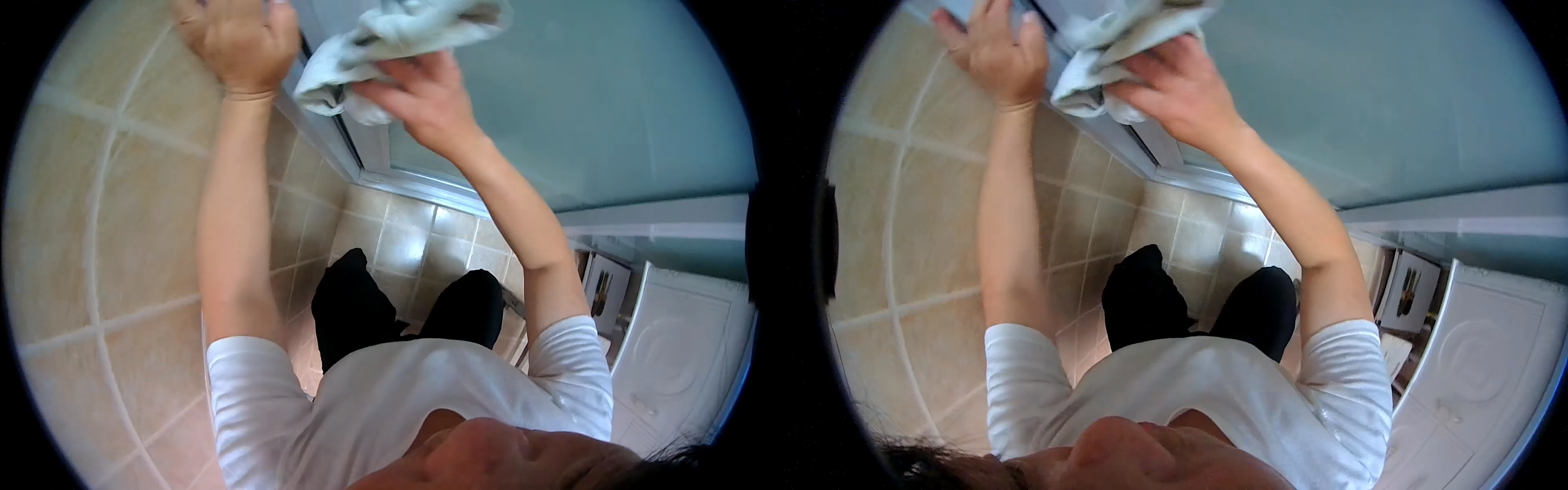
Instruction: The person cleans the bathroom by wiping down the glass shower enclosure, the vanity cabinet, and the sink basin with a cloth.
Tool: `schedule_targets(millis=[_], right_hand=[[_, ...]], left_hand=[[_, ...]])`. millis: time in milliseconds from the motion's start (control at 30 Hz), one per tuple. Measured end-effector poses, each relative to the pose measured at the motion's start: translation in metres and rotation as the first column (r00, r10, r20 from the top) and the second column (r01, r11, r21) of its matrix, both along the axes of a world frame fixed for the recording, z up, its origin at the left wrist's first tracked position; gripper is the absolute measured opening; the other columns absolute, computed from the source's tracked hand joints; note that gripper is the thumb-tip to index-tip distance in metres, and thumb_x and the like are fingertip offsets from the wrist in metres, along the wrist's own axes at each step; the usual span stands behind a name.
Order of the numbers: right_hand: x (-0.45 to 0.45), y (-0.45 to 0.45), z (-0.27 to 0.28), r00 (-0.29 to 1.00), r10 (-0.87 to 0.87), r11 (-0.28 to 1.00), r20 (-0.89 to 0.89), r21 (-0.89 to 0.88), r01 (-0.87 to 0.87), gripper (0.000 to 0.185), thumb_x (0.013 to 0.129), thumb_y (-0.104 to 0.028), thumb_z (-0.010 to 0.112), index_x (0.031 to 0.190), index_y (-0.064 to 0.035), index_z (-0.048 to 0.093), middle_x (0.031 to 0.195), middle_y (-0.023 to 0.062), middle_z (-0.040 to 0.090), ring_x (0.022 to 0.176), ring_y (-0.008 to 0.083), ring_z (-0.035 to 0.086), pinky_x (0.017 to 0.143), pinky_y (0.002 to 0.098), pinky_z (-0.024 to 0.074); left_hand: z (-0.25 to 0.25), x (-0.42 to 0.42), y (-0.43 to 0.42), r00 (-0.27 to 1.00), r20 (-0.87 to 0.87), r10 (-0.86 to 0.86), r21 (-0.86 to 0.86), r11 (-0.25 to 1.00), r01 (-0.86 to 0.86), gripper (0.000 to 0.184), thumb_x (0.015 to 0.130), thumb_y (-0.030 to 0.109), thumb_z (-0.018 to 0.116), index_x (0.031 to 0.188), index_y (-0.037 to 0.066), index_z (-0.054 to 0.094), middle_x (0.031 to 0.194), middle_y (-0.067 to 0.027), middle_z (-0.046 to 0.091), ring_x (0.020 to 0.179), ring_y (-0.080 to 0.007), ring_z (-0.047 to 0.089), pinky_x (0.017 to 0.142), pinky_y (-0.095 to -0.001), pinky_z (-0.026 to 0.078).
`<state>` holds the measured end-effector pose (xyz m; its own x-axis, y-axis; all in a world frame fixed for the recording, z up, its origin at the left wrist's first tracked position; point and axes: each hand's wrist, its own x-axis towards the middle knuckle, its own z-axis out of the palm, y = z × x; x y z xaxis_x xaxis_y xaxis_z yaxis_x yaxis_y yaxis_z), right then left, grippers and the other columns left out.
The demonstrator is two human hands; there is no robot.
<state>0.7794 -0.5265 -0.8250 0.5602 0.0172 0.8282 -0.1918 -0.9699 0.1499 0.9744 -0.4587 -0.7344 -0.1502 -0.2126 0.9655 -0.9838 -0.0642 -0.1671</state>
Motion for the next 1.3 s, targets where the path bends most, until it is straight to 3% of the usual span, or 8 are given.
schedule_targets(millis=[200,400,667,867,1000,1067,1133,1300], right_hand=[[-0.024,0.009,-0.177,0.891,-0.047,0.998,-0.452,0.013,0.059,0.02,0.075,-0.019,0.053,0.091,-0.0137,0.064,0.119,-0.0019,0.054,0.118,0.0179,0.042,0.101,0.0365,0.0315],[-0.078,0.017,-0.315,0.492,-0.069,0.965,-0.868,0.067,0.253,0.024,0.078,-0.022,0.051,0.095,-0.0152,0.066,0.115,-0.0036,0.055,0.116,0.0155,0.042,0.097,0.031,0.0319],[-0.101,0.01,-0.217,0.777,-0.09,0.987,-0.623,0.051,0.155,0.021,0.072,-0.019,0.054,0.087,-0.0097,0.065,0.102,0.0005,0.057,0.107,0.0194,0.047,0.095,0.0341,0.0356],[-0.105,0.012,-0.077,0.943,-0.217,0.973,-0.254,0.023,0.23,0.024,0.073,-0.02,0.054,0.096,-0.0187,0.061,0.102,-0.0033,0.057,0.104,0.0191,0.049,0.092,0.0391,0.035],[-0.108,0.017,-0.12,0.913,-0.345,0.936,-0.216,-0.015,0.35,0.027,0.074,-0.021,0.055,0.098,-0.0293,0.062,0.104,-0.0066,0.057,0.105,0.0179,0.048,0.092,0.0467,0.0327],[-0.107,0.021,-0.161,0.991,-0.116,0.515,-0.064,0.849,0.115,0.048,0.074,-0.025,0.06,0.122,-0.0215,0.054,0.121,0.0051,0.054,0.12,0.0265,0.043,0.101,0.0454,0.0305],[-0.117,0.007,-0.221,0.884,-0.129,0.818,-0.45,0.456,0.352,0.055,0.073,-0.021,0.061,0.126,-0.0125,0.049,0.127,0.0113,0.051,0.12,0.0295,0.045,0.1,0.041,0.0363],[-0.163,0.026,-0.253,0.767,-0.203,0.865,-0.609,0.256,0.432,0.045,0.069,-0.017,0.058,0.113,-0.0121,0.059,0.118,0.0087,0.058,0.11,0.0267,0.052,0.093,0.0385,0.0403]], left_hand=[[-0.001,0.01,-0.003,0.994,0.083,0.074,0.0,0.997,-0.075,0.043,0.073,0.012,0.05,0.115,0.003,0.058,0.125,-0.0143,0.052,0.133,-0.0408,0.023,0.109,-0.0506,0.016],[0.004,0.037,-0.014,0.965,0.244,-0.099,-0.064,0.991,0.117,0.035,0.079,0.022,0.051,0.11,0.014,0.065,0.109,-0.0072,0.065,0.107,-0.0173,0.057,0.11,-0.048,0.007],[-0.001,0.034,-0.007,0.985,0.173,0.011,-0.023,1.0,-0.008,0.03,0.076,0.017,0.052,0.102,0.012,0.067,0.101,-0.0024,0.068,0.105,-0.0152,0.057,0.111,-0.0456,0.005],[-0.006,0.028,-0.003,0.999,0.041,-0.008,0.043,0.999,0.007,0.034,0.075,0.016,0.053,0.106,0.015,0.066,0.109,-0.0004,0.065,0.134,-0.0339,0.019,0.112,-0.0438,0.006],[-0.006,0.035,-0.005,0.999,0.045,-0.006,0.069,0.998,0.003,0.034,0.075,0.017,0.053,0.106,0.015,0.066,0.111,0.0003,0.064,0.135,-0.0344,0.016,0.112,-0.0437,0.005],[-0.006,0.039,-0.005,0.997,0.069,-0.017,0.079,0.997,0.012,0.034,0.075,0.017,0.053,0.106,0.015,0.066,0.111,0.0,0.064,0.135,-0.0326,0.018,0.112,-0.0438,0.004],[-0.005,0.036,-0.005,0.997,0.076,0.023,0.054,0.998,-0.027,0.034,0.074,0.016,0.053,0.106,0.014,0.066,0.111,-0.0022,0.064,0.131,-0.0279,0.03,0.112,-0.0445,0.003],[0.001,0.036,-0.005,0.991,0.133,0.018,0.073,0.997,-0.028,0.035,0.073,0.016,0.054,0.106,0.012,0.065,0.112,-0.0042,0.064,0.124,-0.0246,0.04,0.111,-0.0454,0.006]])
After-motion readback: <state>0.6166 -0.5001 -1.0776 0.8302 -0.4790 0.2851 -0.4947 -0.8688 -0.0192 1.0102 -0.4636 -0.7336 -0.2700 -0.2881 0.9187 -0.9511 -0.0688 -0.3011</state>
